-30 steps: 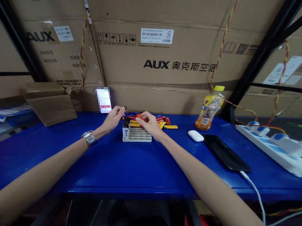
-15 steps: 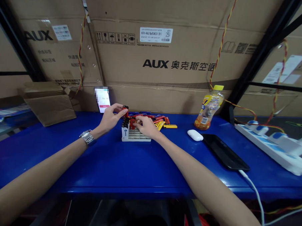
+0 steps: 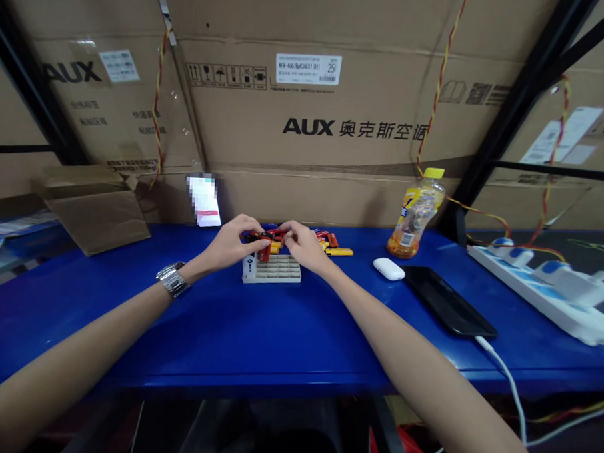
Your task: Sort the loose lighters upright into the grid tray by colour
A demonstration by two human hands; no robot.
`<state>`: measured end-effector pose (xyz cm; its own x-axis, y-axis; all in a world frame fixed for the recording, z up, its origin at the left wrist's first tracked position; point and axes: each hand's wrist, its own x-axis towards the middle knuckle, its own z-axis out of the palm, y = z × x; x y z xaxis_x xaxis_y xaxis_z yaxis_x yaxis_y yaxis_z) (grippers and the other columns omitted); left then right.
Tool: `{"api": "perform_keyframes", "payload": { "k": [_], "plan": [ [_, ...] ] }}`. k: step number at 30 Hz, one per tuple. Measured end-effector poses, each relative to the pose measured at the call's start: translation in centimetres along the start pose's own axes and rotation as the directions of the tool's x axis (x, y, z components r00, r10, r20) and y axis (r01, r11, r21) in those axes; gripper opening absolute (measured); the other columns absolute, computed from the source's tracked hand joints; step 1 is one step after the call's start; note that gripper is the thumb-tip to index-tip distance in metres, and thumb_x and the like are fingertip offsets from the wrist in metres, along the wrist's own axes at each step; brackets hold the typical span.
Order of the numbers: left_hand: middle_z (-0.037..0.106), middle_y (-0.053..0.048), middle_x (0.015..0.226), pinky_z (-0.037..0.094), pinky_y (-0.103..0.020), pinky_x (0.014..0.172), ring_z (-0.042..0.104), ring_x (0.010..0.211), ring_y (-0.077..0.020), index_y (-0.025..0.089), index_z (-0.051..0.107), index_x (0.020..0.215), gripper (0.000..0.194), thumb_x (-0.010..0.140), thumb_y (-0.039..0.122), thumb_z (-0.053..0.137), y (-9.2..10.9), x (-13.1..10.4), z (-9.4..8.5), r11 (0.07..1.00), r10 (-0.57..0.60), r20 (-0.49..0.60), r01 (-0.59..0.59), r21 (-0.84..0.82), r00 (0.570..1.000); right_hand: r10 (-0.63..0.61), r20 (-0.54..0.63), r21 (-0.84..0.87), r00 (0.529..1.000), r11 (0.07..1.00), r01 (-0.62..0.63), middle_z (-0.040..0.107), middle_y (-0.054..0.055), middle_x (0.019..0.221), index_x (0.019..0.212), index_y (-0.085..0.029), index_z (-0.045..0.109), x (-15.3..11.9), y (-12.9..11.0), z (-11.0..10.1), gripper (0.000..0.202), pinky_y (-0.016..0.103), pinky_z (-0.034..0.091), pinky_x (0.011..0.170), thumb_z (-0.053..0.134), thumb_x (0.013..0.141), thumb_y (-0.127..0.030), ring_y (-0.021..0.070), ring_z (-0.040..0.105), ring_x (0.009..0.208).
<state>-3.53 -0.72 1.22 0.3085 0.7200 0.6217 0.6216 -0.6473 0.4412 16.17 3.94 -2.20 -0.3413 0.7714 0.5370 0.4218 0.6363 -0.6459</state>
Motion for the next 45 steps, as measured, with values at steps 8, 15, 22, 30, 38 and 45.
{"api": "perform_keyframes", "payload": {
  "k": [8,15,22,30,38,45],
  "plan": [
    [0.060,-0.006,0.090,0.047,-0.040,0.086,0.057,0.092,-0.0210,0.018,0.063,0.078,0.010,0.075,0.026,0.068,-0.5,0.1,-0.2,0.999,-0.031,0.059,0.029,0.033,0.998,-0.008,0.121,0.154,0.993,0.988,-0.011,0.064,0.002,0.072,0.093,-0.017,0.059,-0.5,-0.9,0.0,0.021,0.033,0.050,0.068,0.052,0.073,-0.013,0.0155,0.060,0.066],
    [0.060,-0.005,0.087,0.048,-0.040,0.084,0.057,0.090,-0.0221,0.020,0.059,0.076,0.009,0.071,0.018,0.066,-0.6,0.1,0.0,1.000,-0.008,0.048,0.007,0.018,0.999,-0.095,0.144,0.202,0.985,0.977,0.065,0.062,0.002,0.079,0.095,-0.019,0.056,-1.0,-2.7,0.6,0.022,0.032,0.049,0.068,0.063,0.075,-0.027,0.0152,0.059,0.071],
    [0.061,-0.006,0.087,0.047,-0.036,0.078,0.057,0.085,-0.0201,0.019,0.058,0.080,0.005,0.077,0.019,0.061,-0.1,0.1,-0.2,1.000,-0.006,0.032,0.006,0.008,0.999,-0.161,0.098,0.178,0.982,0.974,0.142,0.060,0.002,0.081,0.098,-0.020,0.051,-1.0,-2.3,1.3,0.021,0.031,0.048,0.069,0.059,0.079,-0.023,0.0142,0.058,0.070],
    [0.064,-0.006,0.084,0.045,-0.033,0.072,0.057,0.078,-0.0180,0.019,0.059,0.082,0.019,0.091,0.031,0.048,-0.2,0.2,-0.2,0.997,-0.039,-0.059,0.035,-0.065,0.998,-0.229,0.051,-0.059,0.972,0.971,0.232,0.063,0.003,0.080,0.080,-0.019,0.062,-0.9,-3.0,-0.1,0.008,0.031,0.044,0.070,0.055,0.083,-0.023,0.0153,0.056,0.073],
    [0.067,-0.006,0.084,0.044,-0.034,0.074,0.060,0.080,-0.0189,0.020,0.060,0.080,0.032,0.096,0.036,0.036,-0.8,0.0,0.0,0.990,-0.101,-0.056,0.094,-0.104,0.993,-0.130,-0.064,-0.348,0.989,0.932,0.100,0.066,0.007,0.080,0.078,-0.018,0.064,0.0,1.2,-3.8,0.015,0.034,0.044,0.071,0.050,0.081,-0.019,0.0182,0.059,0.073],
    [0.069,-0.007,0.085,0.045,-0.035,0.076,0.062,0.081,-0.0215,0.020,0.060,0.078,0.026,0.091,0.027,0.039,-5.6,-0.3,0.3,0.979,-0.205,-0.053,0.205,-0.003,0.977,-0.002,0.006,-0.551,1.000,0.834,0.005,0.067,0.010,0.087,0.087,-0.017,0.068,0.2,5.4,-6.6,0.022,0.039,0.044,0.076,0.047,0.083,-0.020,0.0219,0.059,0.079]
  ]
}}
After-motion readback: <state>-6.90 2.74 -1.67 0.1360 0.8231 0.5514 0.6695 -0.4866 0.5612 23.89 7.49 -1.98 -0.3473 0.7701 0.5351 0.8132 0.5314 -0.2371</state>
